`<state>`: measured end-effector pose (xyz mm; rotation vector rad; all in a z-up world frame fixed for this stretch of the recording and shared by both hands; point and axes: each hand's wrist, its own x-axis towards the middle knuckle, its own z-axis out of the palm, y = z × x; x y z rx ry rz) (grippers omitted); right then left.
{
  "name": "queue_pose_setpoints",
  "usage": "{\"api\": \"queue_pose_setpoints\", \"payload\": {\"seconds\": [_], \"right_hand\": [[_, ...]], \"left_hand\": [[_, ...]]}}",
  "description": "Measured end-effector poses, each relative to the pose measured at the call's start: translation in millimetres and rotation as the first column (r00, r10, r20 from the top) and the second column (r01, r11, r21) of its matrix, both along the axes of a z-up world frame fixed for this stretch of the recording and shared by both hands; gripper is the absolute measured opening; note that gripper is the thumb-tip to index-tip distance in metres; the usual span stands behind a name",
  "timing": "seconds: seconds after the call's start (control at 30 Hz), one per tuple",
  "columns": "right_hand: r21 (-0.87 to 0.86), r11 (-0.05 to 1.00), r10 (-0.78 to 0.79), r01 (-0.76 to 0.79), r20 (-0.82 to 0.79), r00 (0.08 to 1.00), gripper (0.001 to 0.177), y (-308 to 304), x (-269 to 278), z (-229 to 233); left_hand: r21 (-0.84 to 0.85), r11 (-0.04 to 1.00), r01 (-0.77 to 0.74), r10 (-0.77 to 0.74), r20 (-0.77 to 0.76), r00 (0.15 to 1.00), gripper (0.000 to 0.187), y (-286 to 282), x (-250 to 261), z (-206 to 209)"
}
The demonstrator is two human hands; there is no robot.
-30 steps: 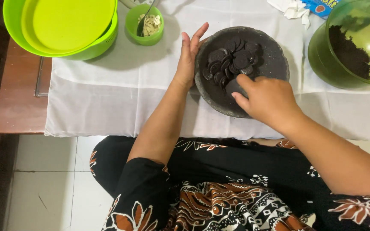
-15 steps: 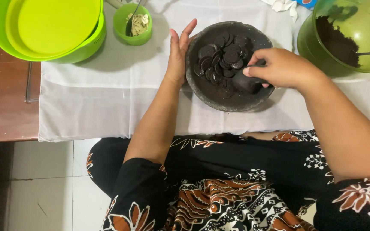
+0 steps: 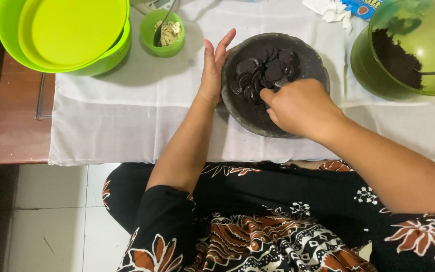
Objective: Crush dark cookies in a mortar using a pestle to create a fine powder
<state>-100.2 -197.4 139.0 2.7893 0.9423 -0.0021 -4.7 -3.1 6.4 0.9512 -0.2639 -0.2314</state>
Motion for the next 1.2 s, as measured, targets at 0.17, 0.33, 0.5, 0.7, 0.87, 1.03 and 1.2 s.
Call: {"api": "queue_pose_setpoints", "payload": {"seconds": [0.17,0.33,0.5,0.7,0.87,1.03,1.2], "right_hand": [[0.031,0.981,-0.191,0.191,-0.005,0.982,0.033,-16.8,-2.8,-11.4],[0.220,0.875,-0.370,0.432,-0.272,0.888,0.034,-32.3,18.1,-10.5],[0.199,0.855,-0.368,0.479,-0.417,0.831,0.033,-21.2,32.2,-3.4],[-0.032,0.992,-0.121,0.121,-0.008,0.993,0.029,-3.6,5.4,-8.7],[0.109,0.971,-0.218,0.213,0.041,0.975,0.030,-18.9,-6.3,-25.2],[0.358,0.763,-0.398,0.539,-0.397,0.827,0.040,-32.9,20.1,-6.6],[0.268,0.815,-0.374,0.514,-0.435,0.819,0.037,-15.2,21.1,10.0]], "left_hand": [[-0.042,0.999,0.025,-0.025,-0.015,1.000,0.101,-0.2,-0.3,1.3],[-0.023,0.999,0.023,-0.024,-0.026,0.999,0.102,0.0,1.2,-0.8],[0.004,1.000,0.003,-0.003,-0.024,1.000,0.097,0.5,0.4,2.5],[-0.034,0.999,0.007,-0.009,-0.046,0.999,0.097,1.0,-1.5,6.8],[0.014,1.000,-0.015,0.015,-0.013,1.000,0.097,0.6,-1.4,2.2],[0.047,0.999,-0.006,0.006,0.001,1.000,0.098,3.2,4.4,1.7],[0.011,1.000,0.003,-0.002,-0.046,0.999,0.096,2.2,0.5,1.8]]}}
